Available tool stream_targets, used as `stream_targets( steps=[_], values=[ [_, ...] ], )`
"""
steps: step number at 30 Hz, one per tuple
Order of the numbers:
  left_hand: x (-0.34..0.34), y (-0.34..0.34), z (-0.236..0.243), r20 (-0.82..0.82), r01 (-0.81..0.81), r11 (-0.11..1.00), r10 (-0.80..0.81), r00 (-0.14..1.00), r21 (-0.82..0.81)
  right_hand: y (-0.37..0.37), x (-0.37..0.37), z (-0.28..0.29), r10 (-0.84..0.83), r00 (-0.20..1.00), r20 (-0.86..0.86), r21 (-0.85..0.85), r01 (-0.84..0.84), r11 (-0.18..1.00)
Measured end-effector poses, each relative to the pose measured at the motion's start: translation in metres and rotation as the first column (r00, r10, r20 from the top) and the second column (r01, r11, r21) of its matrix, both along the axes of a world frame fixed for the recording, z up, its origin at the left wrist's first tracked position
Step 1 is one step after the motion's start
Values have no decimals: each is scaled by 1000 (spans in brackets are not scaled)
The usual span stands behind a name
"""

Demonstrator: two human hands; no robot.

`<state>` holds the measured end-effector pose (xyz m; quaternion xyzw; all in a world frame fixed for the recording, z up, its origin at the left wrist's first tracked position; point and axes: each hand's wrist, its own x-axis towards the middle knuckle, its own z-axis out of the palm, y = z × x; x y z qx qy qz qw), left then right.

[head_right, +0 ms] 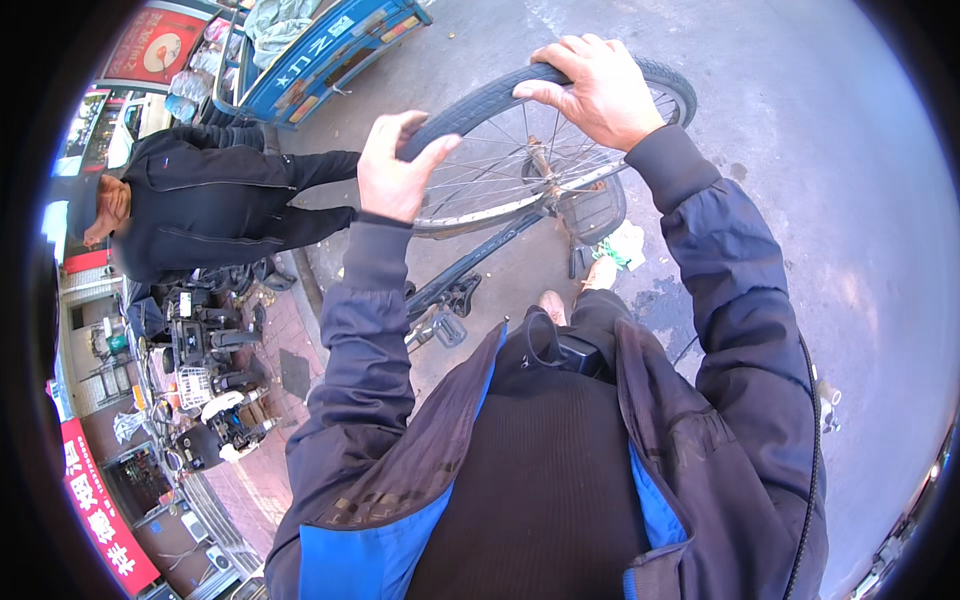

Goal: The person holds a bicycle wheel and repeatedly presses the tire bead onto the rim with both hands, rotating the wheel to work the tire into place. The person continues this process around the circumference of the wheel without using tools.

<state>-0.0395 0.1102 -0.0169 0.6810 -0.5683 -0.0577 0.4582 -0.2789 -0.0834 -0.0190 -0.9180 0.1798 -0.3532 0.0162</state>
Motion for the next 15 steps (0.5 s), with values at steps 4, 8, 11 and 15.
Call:
stream_targets(
  steps=[4, 8, 11, 15],
  values=[
    [2, 15, -23, -11, -78, 997, 78, 997, -23, -4, -6, 1, -19, 999, -39, -17, 19, 1000],
    [1, 7, -33, 36, -96, 990, 100, 994, -102, 6, 0, 5, 35, 998, 53, -130, -28, 991],
    [2, 1, -33, 55, -79, 988, 87, 995, -132, 9, 10, 1, -14, 1000, -12, -90, 13, 996],
    [2, -11, -30, 42, -51, 985, 59, 997, -164, -2, 19, -3, -43, 998, 54, -128, 50, 990]
  ],
)
